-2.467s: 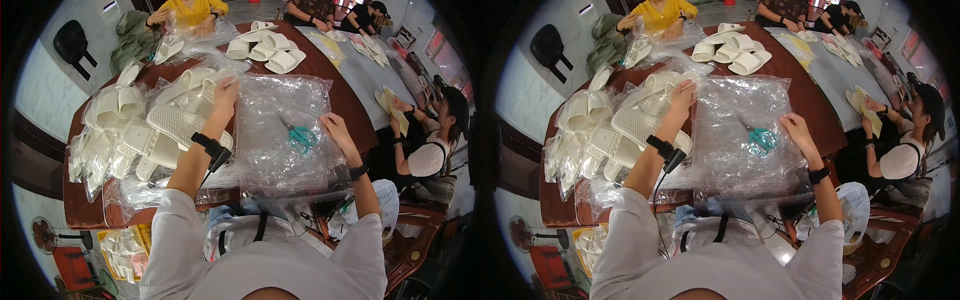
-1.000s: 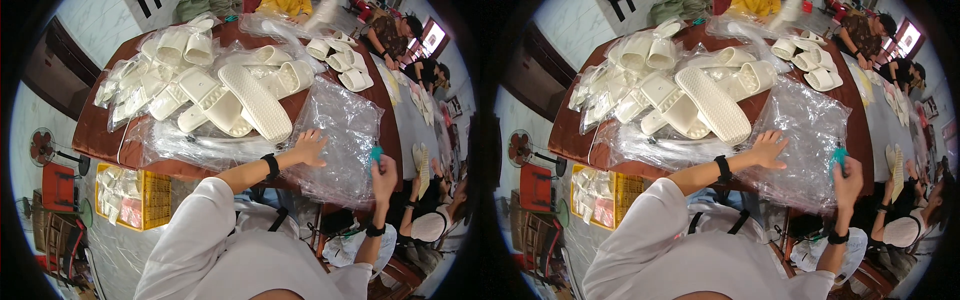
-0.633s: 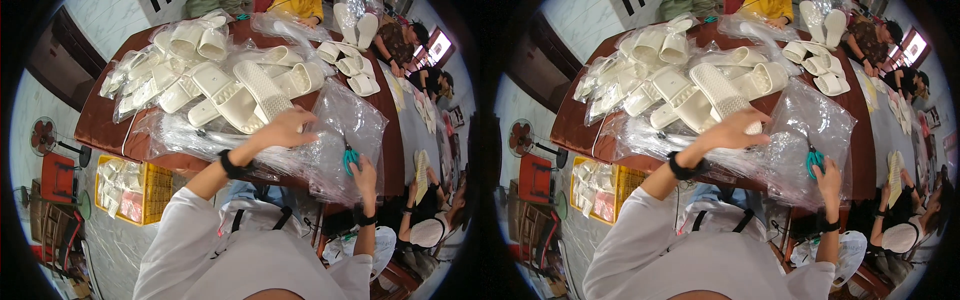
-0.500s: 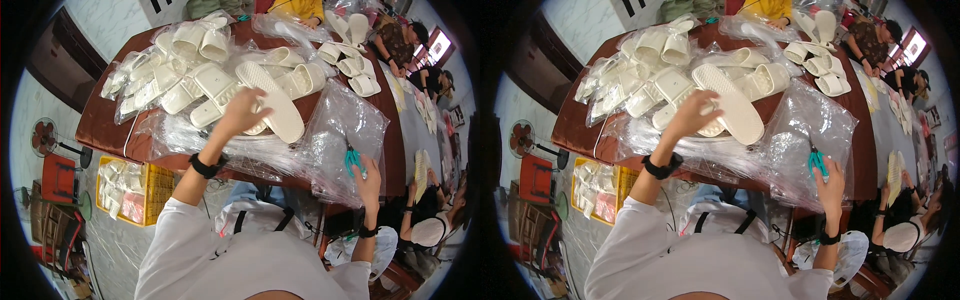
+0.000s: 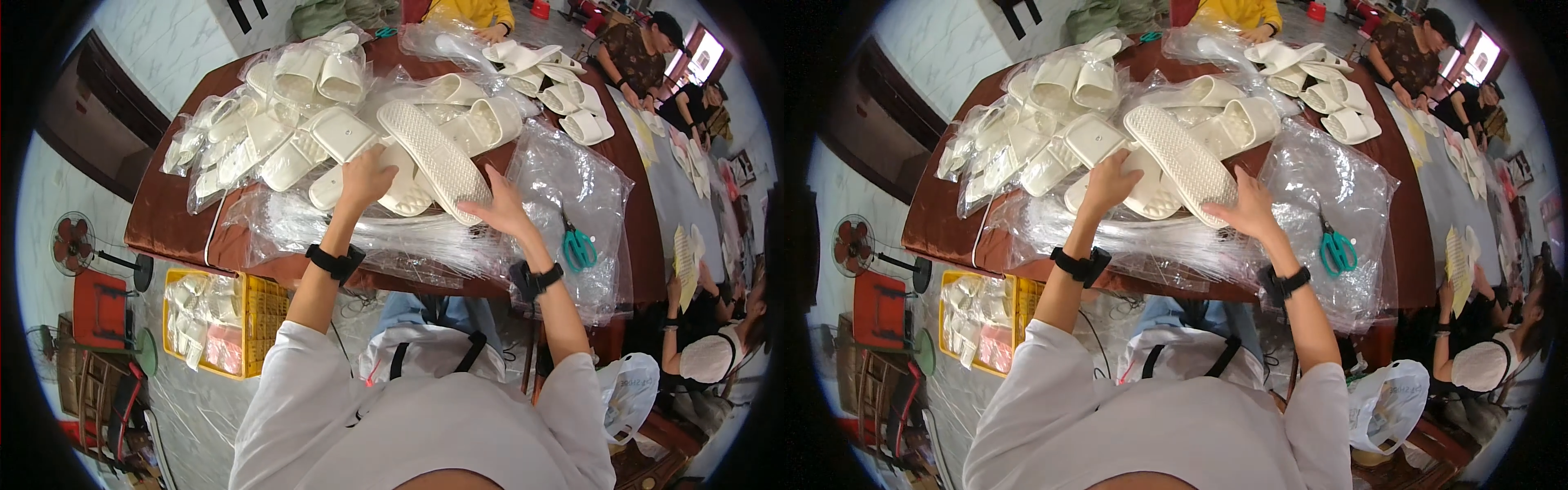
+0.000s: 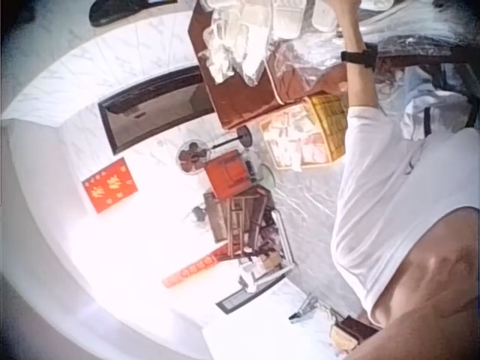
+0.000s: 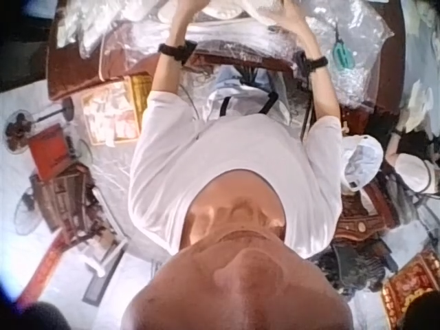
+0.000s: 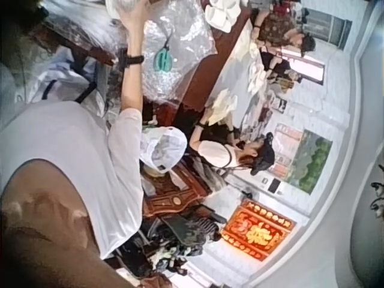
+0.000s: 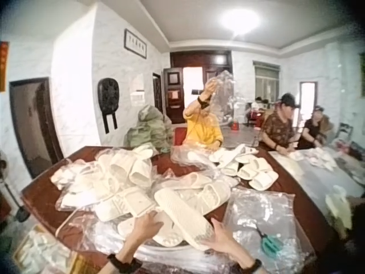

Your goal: The recorder is inspecting and pairing white slippers on a table.

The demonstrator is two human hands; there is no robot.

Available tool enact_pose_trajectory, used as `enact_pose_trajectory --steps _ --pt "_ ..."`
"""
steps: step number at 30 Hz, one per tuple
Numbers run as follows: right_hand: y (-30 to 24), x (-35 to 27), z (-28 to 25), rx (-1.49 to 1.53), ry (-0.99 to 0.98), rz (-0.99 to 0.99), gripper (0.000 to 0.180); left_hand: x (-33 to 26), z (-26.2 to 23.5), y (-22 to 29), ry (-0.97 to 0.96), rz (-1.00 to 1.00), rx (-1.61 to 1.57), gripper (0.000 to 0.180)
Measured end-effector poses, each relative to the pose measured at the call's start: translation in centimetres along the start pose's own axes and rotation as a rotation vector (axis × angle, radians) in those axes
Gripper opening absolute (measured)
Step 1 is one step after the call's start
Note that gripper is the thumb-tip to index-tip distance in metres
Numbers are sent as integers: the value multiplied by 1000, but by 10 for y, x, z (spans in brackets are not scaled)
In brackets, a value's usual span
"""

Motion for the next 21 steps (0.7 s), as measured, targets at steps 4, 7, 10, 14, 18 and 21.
enact_pose_trajectory --steps 4,7,10,14,18,21 --pt "-1 15 10 -13 -165 93 92 2 -1 -7 -15 22 -86 37" --pt "23 14 12 149 -111 107 81 1 -2 4 -19 39 -110 36" --pt "18 10 7 477 58 116 63 -8 -14 13 0 57 -153 36" --pt "-12 -11 -41 473 314 -36 45 -21 -25 34 -96 93 -290 34" --pt "-51 -41 -88 310 376 -84 43 -48 5 46 -488 58 -763 25" --pt "-63 -67 -91 395 437 -104 41 -64 32 43 -548 -15 -682 37"
Point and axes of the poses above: each hand's wrist, its own x-axis towards the middle knuckle, its own z-axis out of the palm, y = z × x, the point moved 5 cm from there along x, towards the middle knuckle, and after that the axes turned 14 degrees about -z, right-handed, at the moved point
